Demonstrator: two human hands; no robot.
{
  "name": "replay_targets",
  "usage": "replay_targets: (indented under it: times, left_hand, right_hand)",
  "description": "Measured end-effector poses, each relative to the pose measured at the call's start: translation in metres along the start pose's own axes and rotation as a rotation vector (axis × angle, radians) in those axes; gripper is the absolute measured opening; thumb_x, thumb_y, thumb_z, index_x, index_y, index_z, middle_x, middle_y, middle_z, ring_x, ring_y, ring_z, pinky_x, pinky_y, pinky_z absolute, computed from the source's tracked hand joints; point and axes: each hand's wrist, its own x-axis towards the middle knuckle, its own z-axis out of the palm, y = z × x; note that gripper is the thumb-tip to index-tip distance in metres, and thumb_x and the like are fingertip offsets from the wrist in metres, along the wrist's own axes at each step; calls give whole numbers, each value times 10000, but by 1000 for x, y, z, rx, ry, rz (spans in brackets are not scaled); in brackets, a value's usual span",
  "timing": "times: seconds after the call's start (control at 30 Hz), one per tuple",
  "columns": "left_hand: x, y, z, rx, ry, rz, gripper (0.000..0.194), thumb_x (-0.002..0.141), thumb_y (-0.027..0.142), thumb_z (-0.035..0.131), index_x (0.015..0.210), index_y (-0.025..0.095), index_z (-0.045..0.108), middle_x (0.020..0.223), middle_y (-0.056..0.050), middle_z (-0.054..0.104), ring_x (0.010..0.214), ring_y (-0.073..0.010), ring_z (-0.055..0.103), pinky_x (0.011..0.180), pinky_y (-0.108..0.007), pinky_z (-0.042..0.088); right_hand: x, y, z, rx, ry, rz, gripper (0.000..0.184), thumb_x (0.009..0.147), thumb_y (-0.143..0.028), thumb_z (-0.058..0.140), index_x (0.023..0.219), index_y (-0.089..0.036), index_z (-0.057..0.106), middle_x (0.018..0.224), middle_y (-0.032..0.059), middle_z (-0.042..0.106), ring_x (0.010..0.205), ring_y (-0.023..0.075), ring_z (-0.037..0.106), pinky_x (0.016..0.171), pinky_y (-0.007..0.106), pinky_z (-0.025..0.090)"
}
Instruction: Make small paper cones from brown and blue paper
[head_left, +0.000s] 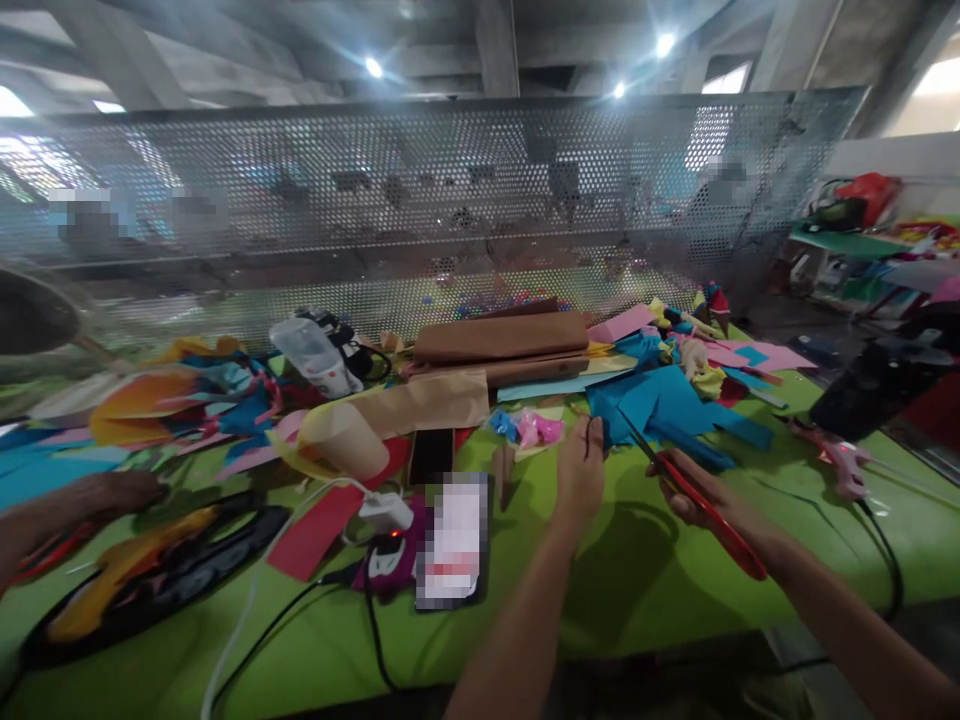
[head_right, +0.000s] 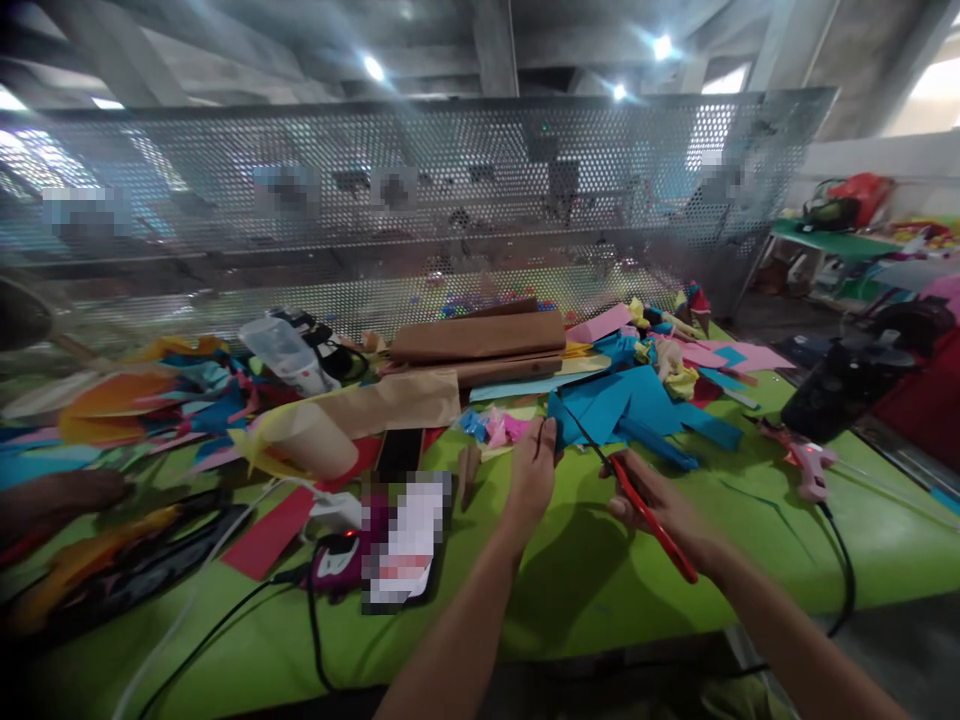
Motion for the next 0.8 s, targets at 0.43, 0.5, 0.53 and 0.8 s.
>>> replay_targets:
  times: [0.43,0.5,0.53,0.8]
  left_hand:
    - [-1,8,-2,154,-40,101,401,1050,480,393,743,228,451,663,19,456,626,-160,441,626,-293,317]
    - [-2,9,-2,170,-38,109,397,1053,463,392,738,228,452,674,8,475,636,-164,454,628,-297,326]
    - [-2,9,-2,176,-39,111,394,1055,450,391,738,226,455,680,3,485,642,-166,460,628,-299,330]
    - [-1,7,-1,153,-39,104,393,1056,459,383,751,222,456,695,10,484,649,-161,458,625,-293,320]
  right_hand:
    - [4,3,4,108,-29,68,465,866,-625,647,1167,-274,598,927,20,570,692,144,507,536,250,385]
    - [4,4,4,124,-26,69,477,858,-625,660,1166,-265,600,917,18,565,673,134,493,526,244,375]
    - [4,4,4,130,-23,69,486,852,-625,665,1171,-264,603,917,18,566,664,131,489,523,244,374]
    - [5,6,7,193,-23,118,500,841,-618,677,1205,-282,607,875,15,545,611,120,441,495,245,347]
